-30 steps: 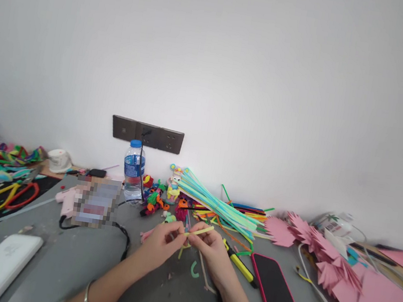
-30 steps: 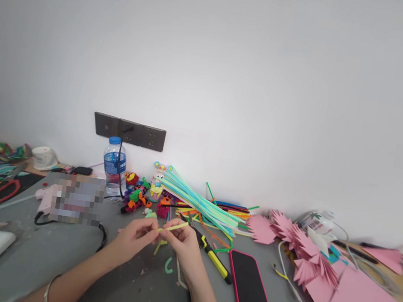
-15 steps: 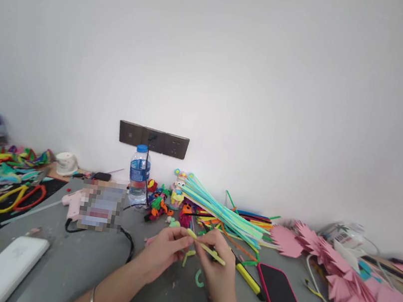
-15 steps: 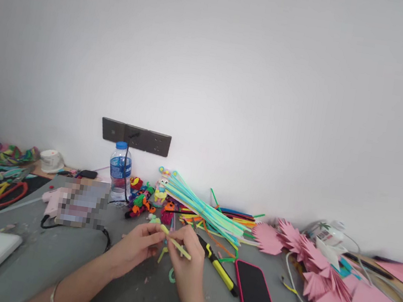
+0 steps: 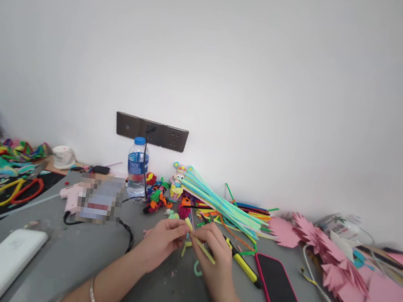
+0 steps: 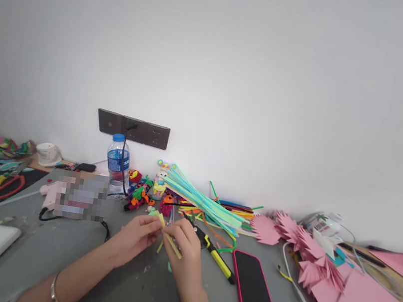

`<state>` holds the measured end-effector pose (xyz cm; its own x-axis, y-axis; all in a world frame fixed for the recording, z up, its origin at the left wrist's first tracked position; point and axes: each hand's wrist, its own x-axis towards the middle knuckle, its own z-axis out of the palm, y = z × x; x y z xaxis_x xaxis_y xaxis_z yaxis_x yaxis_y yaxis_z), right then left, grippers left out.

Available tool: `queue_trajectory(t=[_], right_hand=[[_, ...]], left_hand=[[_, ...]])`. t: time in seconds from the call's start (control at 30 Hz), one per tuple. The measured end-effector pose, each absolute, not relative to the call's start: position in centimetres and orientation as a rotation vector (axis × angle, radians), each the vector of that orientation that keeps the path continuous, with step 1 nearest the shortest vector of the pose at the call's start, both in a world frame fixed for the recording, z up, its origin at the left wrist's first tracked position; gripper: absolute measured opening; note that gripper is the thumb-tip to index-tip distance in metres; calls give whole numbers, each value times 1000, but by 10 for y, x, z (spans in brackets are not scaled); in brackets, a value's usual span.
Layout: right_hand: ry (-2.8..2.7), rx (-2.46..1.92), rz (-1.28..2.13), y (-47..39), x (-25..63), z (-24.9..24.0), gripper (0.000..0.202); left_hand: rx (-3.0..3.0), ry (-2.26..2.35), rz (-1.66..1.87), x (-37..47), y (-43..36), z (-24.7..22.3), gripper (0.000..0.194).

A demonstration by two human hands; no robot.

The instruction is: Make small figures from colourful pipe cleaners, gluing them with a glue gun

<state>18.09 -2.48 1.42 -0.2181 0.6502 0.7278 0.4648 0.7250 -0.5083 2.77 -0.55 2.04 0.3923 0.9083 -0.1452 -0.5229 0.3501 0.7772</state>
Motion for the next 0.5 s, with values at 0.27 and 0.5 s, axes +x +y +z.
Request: queue_trajectory(t=[0.27, 0.5], right_hand=[[-1892, -858, 243, -26, 179, 20, 13], [-1739, -818, 453, -21, 180, 27, 9]], left_hand=[[767, 687, 938, 21, -2, 18, 35], [817, 665, 912, 16, 3, 20, 36]])
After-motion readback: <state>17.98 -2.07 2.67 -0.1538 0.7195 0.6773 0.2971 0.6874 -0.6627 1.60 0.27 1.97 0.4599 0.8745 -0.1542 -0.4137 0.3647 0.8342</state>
